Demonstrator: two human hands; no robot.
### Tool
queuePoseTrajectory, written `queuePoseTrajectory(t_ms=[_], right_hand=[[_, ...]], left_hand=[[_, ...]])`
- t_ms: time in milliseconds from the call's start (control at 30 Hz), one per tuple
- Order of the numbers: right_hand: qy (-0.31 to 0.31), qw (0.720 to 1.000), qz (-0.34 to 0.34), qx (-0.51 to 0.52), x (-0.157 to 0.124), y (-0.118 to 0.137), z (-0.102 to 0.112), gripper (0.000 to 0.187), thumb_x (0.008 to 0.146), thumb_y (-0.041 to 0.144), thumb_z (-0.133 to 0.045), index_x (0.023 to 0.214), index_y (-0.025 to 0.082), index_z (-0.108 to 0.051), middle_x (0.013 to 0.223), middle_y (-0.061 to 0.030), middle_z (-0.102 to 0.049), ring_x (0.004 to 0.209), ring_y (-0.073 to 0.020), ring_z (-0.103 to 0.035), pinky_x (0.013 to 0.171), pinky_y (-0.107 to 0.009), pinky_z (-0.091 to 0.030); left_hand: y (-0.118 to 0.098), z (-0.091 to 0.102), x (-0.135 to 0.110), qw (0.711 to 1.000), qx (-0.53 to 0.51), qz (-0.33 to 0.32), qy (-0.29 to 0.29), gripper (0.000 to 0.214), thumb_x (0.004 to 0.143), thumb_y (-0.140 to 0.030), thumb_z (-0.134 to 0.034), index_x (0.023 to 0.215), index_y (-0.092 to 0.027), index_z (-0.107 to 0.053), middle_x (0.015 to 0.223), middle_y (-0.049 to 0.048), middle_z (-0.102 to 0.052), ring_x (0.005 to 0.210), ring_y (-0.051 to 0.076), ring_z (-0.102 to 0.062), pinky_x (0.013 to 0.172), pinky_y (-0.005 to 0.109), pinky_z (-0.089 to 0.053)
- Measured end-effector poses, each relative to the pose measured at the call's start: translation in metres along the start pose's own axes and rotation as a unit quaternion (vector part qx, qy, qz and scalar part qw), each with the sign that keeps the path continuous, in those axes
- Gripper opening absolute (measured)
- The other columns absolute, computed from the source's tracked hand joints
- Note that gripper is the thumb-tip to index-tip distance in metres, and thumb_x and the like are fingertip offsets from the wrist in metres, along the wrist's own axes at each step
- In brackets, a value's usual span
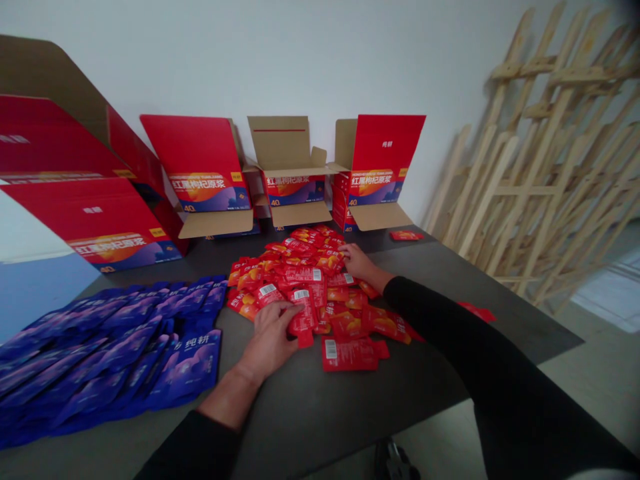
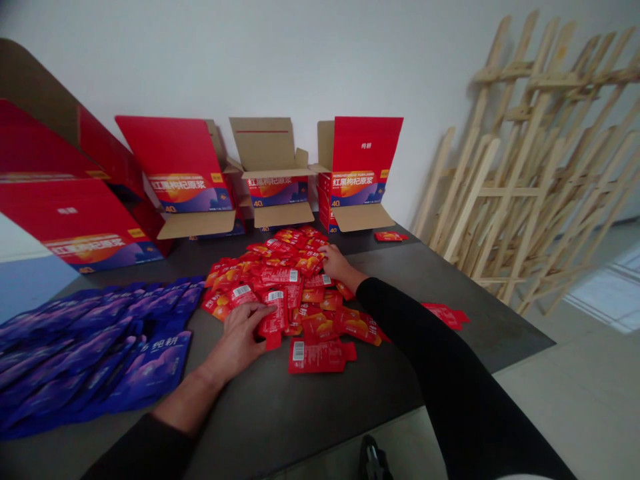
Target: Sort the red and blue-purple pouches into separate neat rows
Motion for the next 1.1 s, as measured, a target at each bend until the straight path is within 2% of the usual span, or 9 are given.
queuePoseTrajectory(t_ms=[100,200,333,467,533,633,767,1000,1100], right_hand=[[-0.023,0.999,0.035,-0.032,0.007,0.003,0.015,0.032,0.084,0.006,-0.046,0.106,0.018,-0.066,0.113,-0.0098,-0.06,0.103,-0.0198,-0.063,0.099,-0.036,-0.053],[-0.057,0.991,0.023,-0.118,0.015,-0.015,0.044,0.028,0.087,0.011,-0.046,0.104,0.013,-0.069,0.108,-0.0137,-0.063,0.105,-0.0246,-0.06,0.104,-0.039,-0.048],[-0.063,0.968,-0.07,-0.233,0.015,-0.071,0.083,0.032,0.088,0.013,-0.046,0.109,0.007,-0.069,0.11,-0.02,-0.065,0.115,-0.0306,-0.054,0.108,-0.042,-0.04],[-0.123,0.923,-0.188,-0.314,0.003,-0.128,0.13,0.048,0.091,0.033,-0.054,0.13,0.005,-0.059,0.132,-0.0274,-0.053,0.127,-0.0391,-0.045,0.105,-0.051,-0.038],[-0.132,0.907,-0.229,-0.328,0.002,-0.149,0.144,0.058,0.091,0.044,-0.057,0.136,0.007,-0.055,0.137,-0.0279,-0.05,0.129,-0.041,-0.044,0.104,-0.053,-0.038],[-0.111,0.899,-0.25,-0.343,0.01,-0.169,0.15,0.064,0.091,0.053,-0.058,0.14,0.012,-0.053,0.14,-0.0264,-0.048,0.131,-0.0398,-0.045,0.106,-0.052,-0.036],[-0.07,0.897,-0.242,-0.363,0.023,-0.183,0.147,0.059,0.093,0.053,-0.054,0.138,0.016,-0.057,0.139,-0.0229,-0.053,0.134,-0.0364,-0.045,0.108,-0.051,-0.036],[-0.045,0.887,-0.307,-0.342,0.029,-0.202,0.145,0.063,0.093,0.06,-0.046,0.146,0.026,-0.053,0.158,-0.0189,-0.034,0.143,-0.0453,-0.032,0.109,-0.068,-0.028],[-0.008,0.893,-0.29,-0.344,0.035,-0.205,0.137,0.054,0.095,0.053,-0.042,0.14,0.028,-0.059,0.155,-0.0173,-0.04,0.142,-0.047,-0.033,0.105,-0.072,-0.029]], left_hand=[[0.0,0.0,0.0,1.0,-0.005,-0.001,-0.003,0.059,0.075,-0.036,-0.083,0.13,-0.024,-0.066,0.123,0.0102,-0.061,0.119,0.031,-0.055,0.104,0.049,-0.042],[0.0,0.0,-0.001,1.0,-0.006,-0.001,-0.004,0.056,0.076,-0.035,-0.083,0.129,-0.023,-0.067,0.123,0.0103,-0.061,0.118,0.031,-0.055,0.103,0.049,-0.042],[-0.001,0.001,-0.001,1.0,-0.003,0.003,-0.001,0.057,0.076,-0.035,-0.083,0.129,-0.023,-0.067,0.123,0.0105,-0.061,0.118,0.031,-0.055,0.104,0.049,-0.042],[-0.001,0.002,-0.003,1.0,-0.001,-0.002,-0.001,0.058,0.076,-0.037,-0.083,0.13,-0.025,-0.066,0.123,0.0107,-0.061,0.119,0.031,-0.055,0.104,0.05,-0.042],[-0.001,0.001,-0.004,1.0,-0.001,-0.004,0.0,0.058,0.076,-0.037,-0.083,0.131,-0.025,-0.065,0.125,0.0109,-0.061,0.12,0.031,-0.055,0.104,0.049,-0.043],[0.0,0.0,-0.005,1.0,-0.001,0.001,0.004,0.058,0.077,-0.036,-0.082,0.131,-0.026,-0.065,0.126,0.0109,-0.06,0.122,0.032,-0.054,0.105,0.05,-0.043],[0.0,0.0,-0.007,1.0,0.002,0.01,0.007,0.058,0.077,-0.035,-0.082,0.132,-0.027,-0.065,0.126,0.0104,-0.06,0.122,0.033,-0.053,0.105,0.051,-0.044],[-0.002,0.002,-0.008,1.0,0.007,0.012,0.009,0.058,0.077,-0.031,-0.081,0.133,-0.027,-0.064,0.128,0.0103,-0.059,0.121,0.032,-0.054,0.104,0.051,-0.045],[-0.002,0.001,-0.008,1.0,0.009,0.014,0.017,0.058,0.077,-0.031,-0.081,0.132,-0.027,-0.065,0.128,0.0104,-0.059,0.121,0.032,-0.054,0.104,0.05,-0.046]])
Point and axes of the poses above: each hand's wrist, its own x-axis towards the middle knuckle, its own z-axis out of the back of the hand, y = z × x, the point moved 10 cm from there along x, towards the middle knuckle
